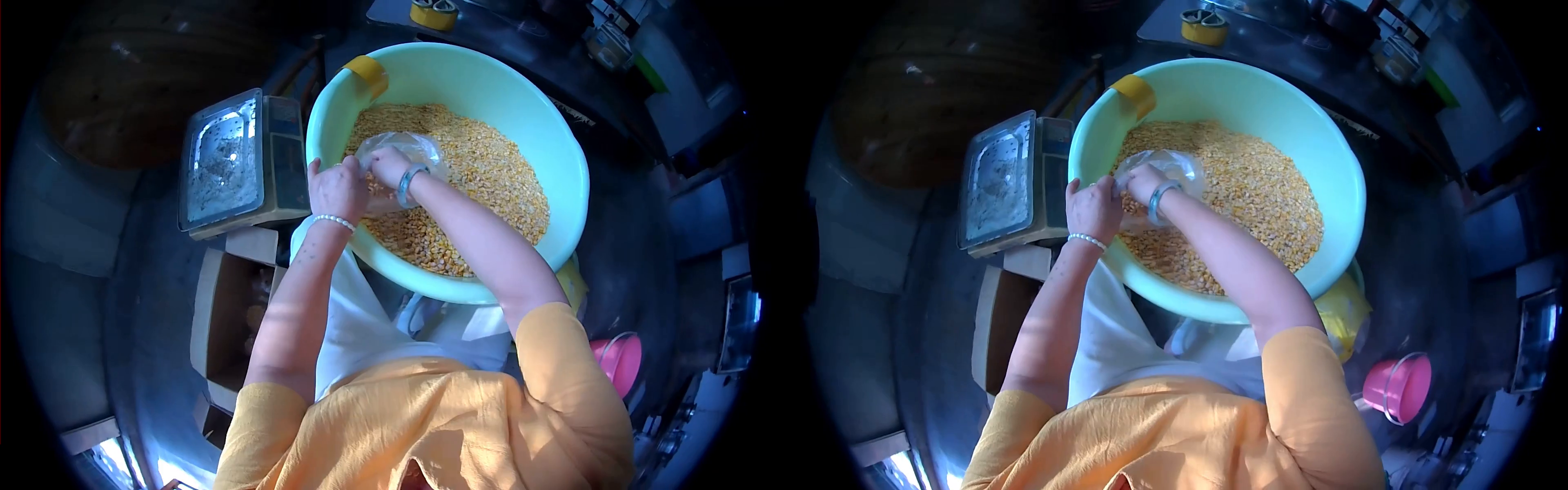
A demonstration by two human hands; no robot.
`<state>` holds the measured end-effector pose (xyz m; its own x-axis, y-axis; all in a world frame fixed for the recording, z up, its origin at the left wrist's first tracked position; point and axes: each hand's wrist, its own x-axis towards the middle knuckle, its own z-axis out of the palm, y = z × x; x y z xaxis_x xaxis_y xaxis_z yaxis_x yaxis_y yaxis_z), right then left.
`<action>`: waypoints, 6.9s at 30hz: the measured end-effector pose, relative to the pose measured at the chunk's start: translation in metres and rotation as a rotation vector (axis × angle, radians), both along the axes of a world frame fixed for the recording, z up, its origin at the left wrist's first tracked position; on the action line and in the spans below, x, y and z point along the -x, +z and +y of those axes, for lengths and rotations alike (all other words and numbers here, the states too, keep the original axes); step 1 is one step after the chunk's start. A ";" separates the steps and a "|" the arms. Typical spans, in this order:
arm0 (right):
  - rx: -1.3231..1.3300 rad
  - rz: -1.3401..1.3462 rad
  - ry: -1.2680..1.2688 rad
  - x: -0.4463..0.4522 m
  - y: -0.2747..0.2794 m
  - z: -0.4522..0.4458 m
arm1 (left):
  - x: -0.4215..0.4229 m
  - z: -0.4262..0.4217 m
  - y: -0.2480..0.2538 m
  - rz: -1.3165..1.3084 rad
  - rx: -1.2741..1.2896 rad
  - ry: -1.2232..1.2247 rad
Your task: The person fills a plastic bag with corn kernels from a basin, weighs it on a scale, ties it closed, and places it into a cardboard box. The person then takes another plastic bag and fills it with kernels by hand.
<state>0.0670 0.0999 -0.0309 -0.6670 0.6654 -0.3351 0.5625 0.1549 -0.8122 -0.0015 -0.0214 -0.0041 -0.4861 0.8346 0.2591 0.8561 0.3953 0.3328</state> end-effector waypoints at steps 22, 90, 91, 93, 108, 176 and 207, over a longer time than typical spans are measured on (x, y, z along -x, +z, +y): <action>-0.696 0.124 -0.426 -0.145 0.017 0.076 | -0.010 -0.003 0.012 -0.028 0.038 -0.003; -0.399 0.370 -0.417 -0.151 0.020 0.088 | -0.004 -0.003 0.003 -0.025 0.002 -0.015; -0.515 0.191 -0.404 -0.163 -0.004 0.100 | -0.004 -0.002 0.003 -0.016 0.004 -0.011; -0.622 -0.130 -0.328 -0.173 -0.024 0.101 | -0.005 -0.002 0.005 -0.017 -0.010 -0.023; -0.607 -0.559 -0.034 -0.144 -0.015 0.045 | -0.005 -0.001 0.002 0.036 0.008 -0.038; -0.632 0.489 -0.067 -0.106 0.062 0.002 | -0.004 -0.001 0.005 -0.027 0.031 -0.023; -0.726 -0.292 -0.011 -0.156 -0.031 0.058 | -0.006 -0.001 0.005 0.014 0.013 -0.026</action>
<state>0.2232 0.1584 -0.0618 -0.6106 0.7915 0.0254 0.7427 0.5835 -0.3287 0.0050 -0.0225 0.0010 -0.4605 0.8504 0.2546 0.8708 0.3771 0.3153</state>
